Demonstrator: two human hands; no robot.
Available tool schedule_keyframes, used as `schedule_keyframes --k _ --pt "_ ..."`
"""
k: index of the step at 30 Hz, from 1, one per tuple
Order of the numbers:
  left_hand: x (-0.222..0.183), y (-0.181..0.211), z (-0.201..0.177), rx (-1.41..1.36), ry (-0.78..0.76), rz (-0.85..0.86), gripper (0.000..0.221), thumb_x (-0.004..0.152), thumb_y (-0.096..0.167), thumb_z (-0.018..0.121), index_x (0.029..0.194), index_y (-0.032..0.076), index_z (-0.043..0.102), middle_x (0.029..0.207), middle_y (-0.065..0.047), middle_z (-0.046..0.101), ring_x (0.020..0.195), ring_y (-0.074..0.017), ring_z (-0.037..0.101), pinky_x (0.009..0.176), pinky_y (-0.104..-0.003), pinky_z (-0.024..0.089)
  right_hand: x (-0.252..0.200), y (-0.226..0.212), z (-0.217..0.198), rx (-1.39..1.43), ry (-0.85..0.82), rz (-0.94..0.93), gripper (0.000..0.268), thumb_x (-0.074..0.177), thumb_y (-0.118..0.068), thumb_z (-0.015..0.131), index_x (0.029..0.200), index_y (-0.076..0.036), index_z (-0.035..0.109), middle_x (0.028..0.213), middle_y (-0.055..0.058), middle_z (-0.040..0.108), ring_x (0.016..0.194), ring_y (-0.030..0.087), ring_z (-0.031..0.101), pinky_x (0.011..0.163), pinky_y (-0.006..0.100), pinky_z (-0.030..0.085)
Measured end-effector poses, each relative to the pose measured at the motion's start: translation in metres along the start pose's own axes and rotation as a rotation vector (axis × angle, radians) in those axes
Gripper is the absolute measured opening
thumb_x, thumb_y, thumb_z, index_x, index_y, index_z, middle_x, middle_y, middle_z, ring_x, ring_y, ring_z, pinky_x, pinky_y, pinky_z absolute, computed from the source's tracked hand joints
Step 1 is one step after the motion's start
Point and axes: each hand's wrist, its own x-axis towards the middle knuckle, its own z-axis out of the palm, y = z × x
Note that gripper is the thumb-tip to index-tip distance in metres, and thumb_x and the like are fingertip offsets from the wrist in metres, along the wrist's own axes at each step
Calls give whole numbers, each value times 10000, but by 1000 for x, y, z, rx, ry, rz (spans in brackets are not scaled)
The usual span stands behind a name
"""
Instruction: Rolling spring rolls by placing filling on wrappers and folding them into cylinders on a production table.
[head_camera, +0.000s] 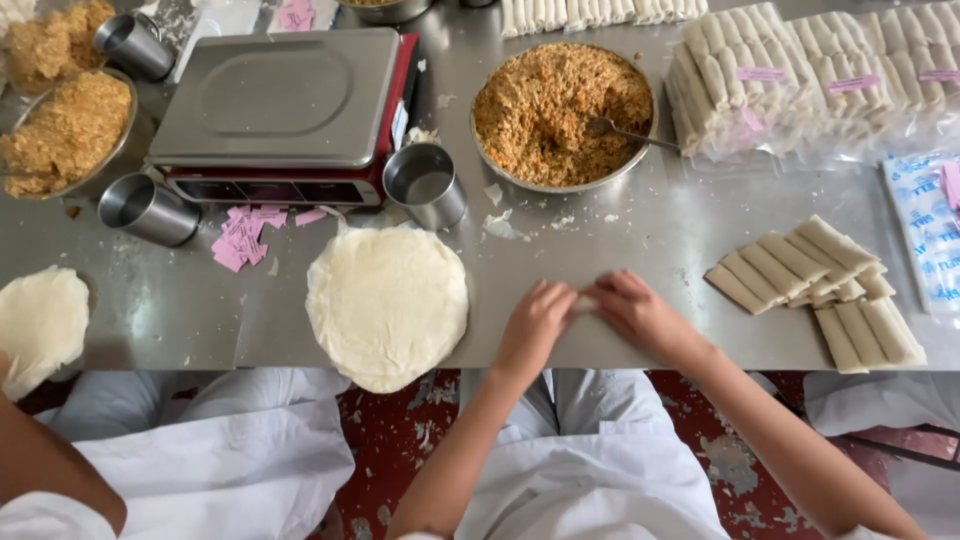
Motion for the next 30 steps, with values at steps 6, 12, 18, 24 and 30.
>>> schedule_keyframes --k 6,12,18,24,30 --pt "-20 18 -18 -339 -79 -134 182 1039 137 689 1192 49 733 1144 -94 711 1144 -265 702 996 -365 570 -21 -5 -5 273 30 112 277 958 -177 755 808 -9 593 969 133 711 920 336 732 799 416 582" --pt "-18 21 -21 -415 10 -185 311 967 127 774 1276 113 740 1124 -52 729 1097 -232 725 973 -356 585 -18 -20 1 216 63 223 297 914 -243 809 1094 -53 668 1162 66 761 1086 269 742 917 385 593" --pt "-25 44 -45 -607 -77 -226 224 1011 245 714 1201 164 798 1035 -41 830 973 -241 800 855 -343 635 -29 -48 -43 745 14 372 553 891 -223 833 1378 -28 662 1174 101 834 1026 216 806 900 393 606" --pt "-51 67 -40 -673 -302 -215 644 992 228 713 1579 189 453 1228 -53 823 1020 -155 804 973 -324 577 -98 -72 -64 1068 -119 833 743 960 -160 705 1612 -133 349 1278 138 802 897 150 816 845 305 702" --pt "-63 29 -93 -222 73 -276 449 982 251 703 1398 95 638 1316 -57 754 1170 -189 744 997 -313 570 -184 -23 -55 -360 644 853 528 1091 14 680 1553 -34 429 1373 62 745 491 -21 461 370 117 309"
